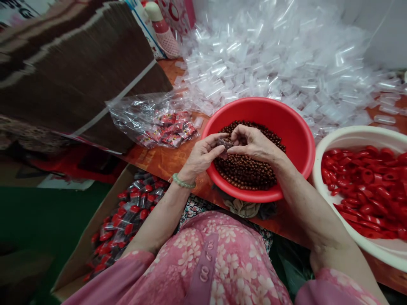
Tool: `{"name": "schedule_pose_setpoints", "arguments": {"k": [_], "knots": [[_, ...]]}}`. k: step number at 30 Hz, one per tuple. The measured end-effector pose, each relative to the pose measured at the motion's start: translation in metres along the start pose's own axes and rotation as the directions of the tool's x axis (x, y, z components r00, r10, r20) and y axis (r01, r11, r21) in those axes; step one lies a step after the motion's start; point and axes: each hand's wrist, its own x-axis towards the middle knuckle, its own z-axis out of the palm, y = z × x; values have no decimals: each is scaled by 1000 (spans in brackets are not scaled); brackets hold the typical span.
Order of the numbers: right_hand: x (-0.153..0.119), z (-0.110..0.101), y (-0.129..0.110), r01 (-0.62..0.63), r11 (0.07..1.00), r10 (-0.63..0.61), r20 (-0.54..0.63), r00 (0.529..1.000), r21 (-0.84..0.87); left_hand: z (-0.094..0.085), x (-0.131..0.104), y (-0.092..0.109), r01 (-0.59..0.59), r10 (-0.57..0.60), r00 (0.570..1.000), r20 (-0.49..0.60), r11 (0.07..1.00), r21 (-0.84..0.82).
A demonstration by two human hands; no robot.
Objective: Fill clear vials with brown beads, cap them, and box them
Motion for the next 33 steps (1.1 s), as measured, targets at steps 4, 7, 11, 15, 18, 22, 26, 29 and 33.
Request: {"name": "schedule_pose_setpoints", "arguments": {"k": [4,7,11,15,18,22,26,29,33], "knots": [[1,1,0,50,999,-50,27,998,17,0,1,2,-14,14,1000,14,1000,-15],[2,4,-1,63,998,-63,42,997,3,0,1,-1,-21,21,1000,23,1000,3],[2,6,-4,65,997,-64,19,998,-31,-1,1,-5,-13,13,1000,23,1000,-3],[2,7,-6,39,999,-38,46,998,-25,-2,0,-5,-50,49,998,38,998,27],[0,7,-8,-18,1000,18,57,998,-8,-1,-1,-2,-57,56,997,46,998,11],[-7,1,-11,-39,993,32,-59,998,-116,-3,-1,-1,2,4,999,45,990,-143],[-16,-12,-12,-60,939,-8,-195,981,-339,-10,1,-1,89,-65,995,81,933,-349],[-30,-22,-20,-60,848,-57,-204,977,-527,-16,3,-2,124,-80,990,115,885,-449],[-75,-46,-40,-180,668,-121,-344,931,-722,-19,3,-4,116,-67,991,113,849,-516]]}}
